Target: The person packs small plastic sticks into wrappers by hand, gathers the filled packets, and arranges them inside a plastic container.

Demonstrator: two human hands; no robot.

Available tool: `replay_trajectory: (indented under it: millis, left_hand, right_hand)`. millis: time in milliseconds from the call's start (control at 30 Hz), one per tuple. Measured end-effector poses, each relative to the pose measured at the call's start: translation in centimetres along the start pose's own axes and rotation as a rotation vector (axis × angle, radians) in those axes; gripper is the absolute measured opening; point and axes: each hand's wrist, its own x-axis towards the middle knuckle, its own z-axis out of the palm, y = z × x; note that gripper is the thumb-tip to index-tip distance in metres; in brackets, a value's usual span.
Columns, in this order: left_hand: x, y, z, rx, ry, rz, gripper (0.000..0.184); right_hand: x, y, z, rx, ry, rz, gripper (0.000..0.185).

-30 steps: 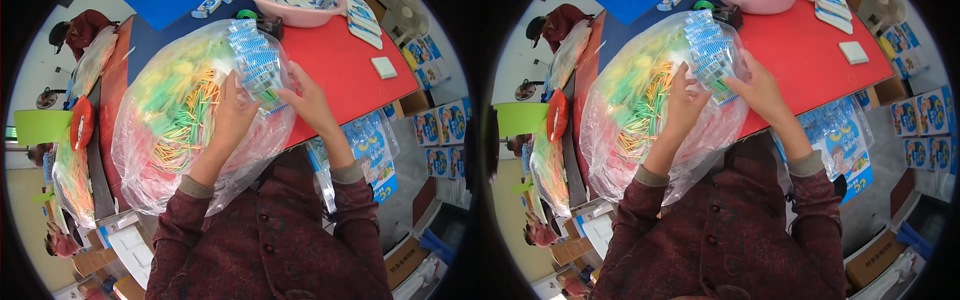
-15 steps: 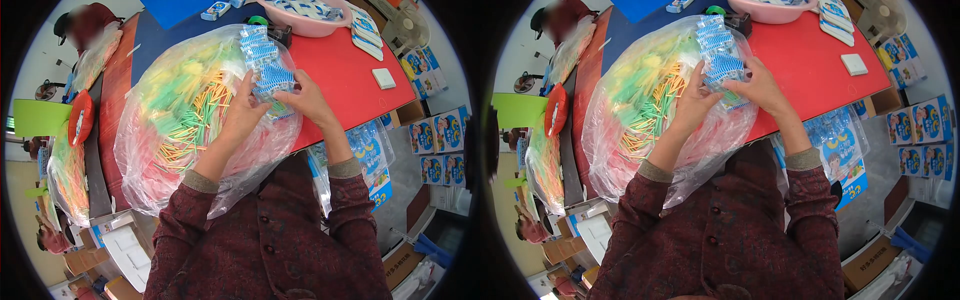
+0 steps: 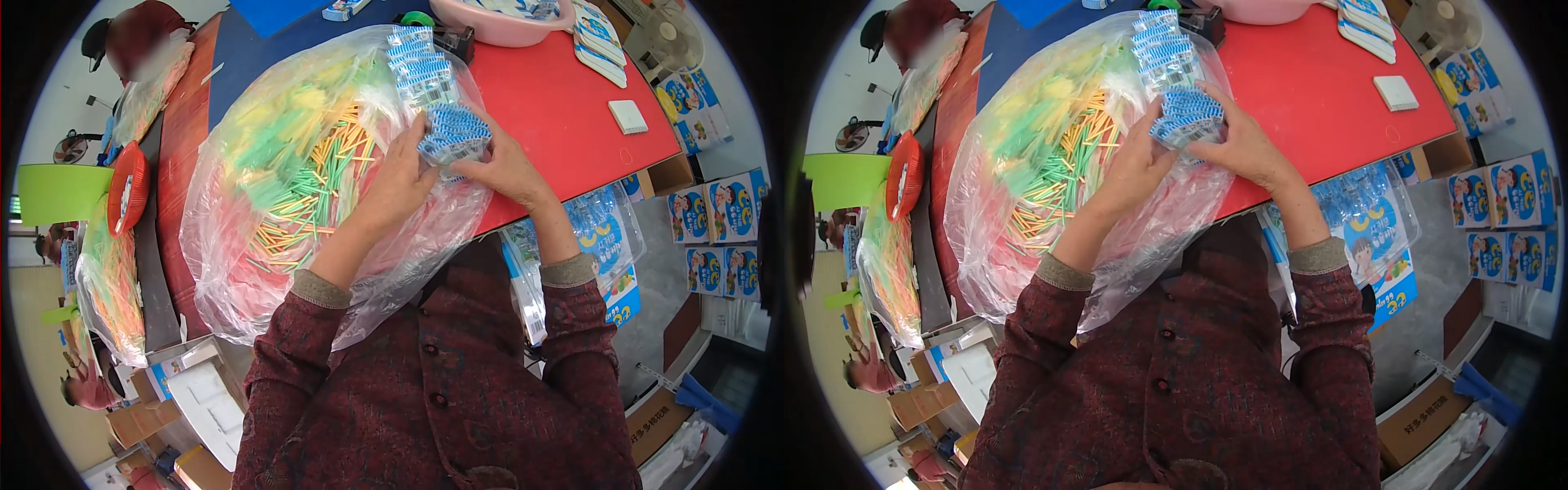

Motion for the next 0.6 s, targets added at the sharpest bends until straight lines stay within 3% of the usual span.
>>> replay_trajectory:
  millis: [133,200,333,367,400,467,567,600]
  left_hand:
    - [0.0,0.0,0.3,0.151,0.065,0.101,0.071]
    - [0.0,0.3,0.0,0.168,0.074,0.112,0.068]
    - [0.0,1.0,-1.0,0.256,0.157,0.281,0.066]
    - [0.0,0.9,-1.0,0.319,0.192,0.331,0.066]
    - [-0.1,0.3,-0.7,0.316,0.184,0.332,0.066]
    - [-0.4,-1.0,0.0,-0.216,0.000,-0.006,0.067]
    - [-0.4,0.5,-0.4,-0.130,0.100,0.109,0.067]
    - [-0.5,1.4,-0.7,-0.060,0.096,0.061,0.066]
  right_hand:
    - [-0.3,1.3,0.7,-0.102,0.027,-0.128,0.085]
    - [-0.7,0.5,0.6,-0.001,0.062,0.036,0.082]
    - [-1.1,-0.2,0.7,0.096,0.045,0.064,0.075]
    - [-1.1,0.1,0.7,0.001,0.023,0.038,0.071]
    - [-1.1,0.4,0.8,-0.093,0.002,0.015,0.067]
    - [-1.2,0.6,0.8,-0.051,0.011,0.019,0.067]
    - [-1.2,0.8,0.9,-0.015,0.017,0.005,0.068]
    - [-1.3,0.8,0.8,-0.024,0.013,-0.018,0.068]
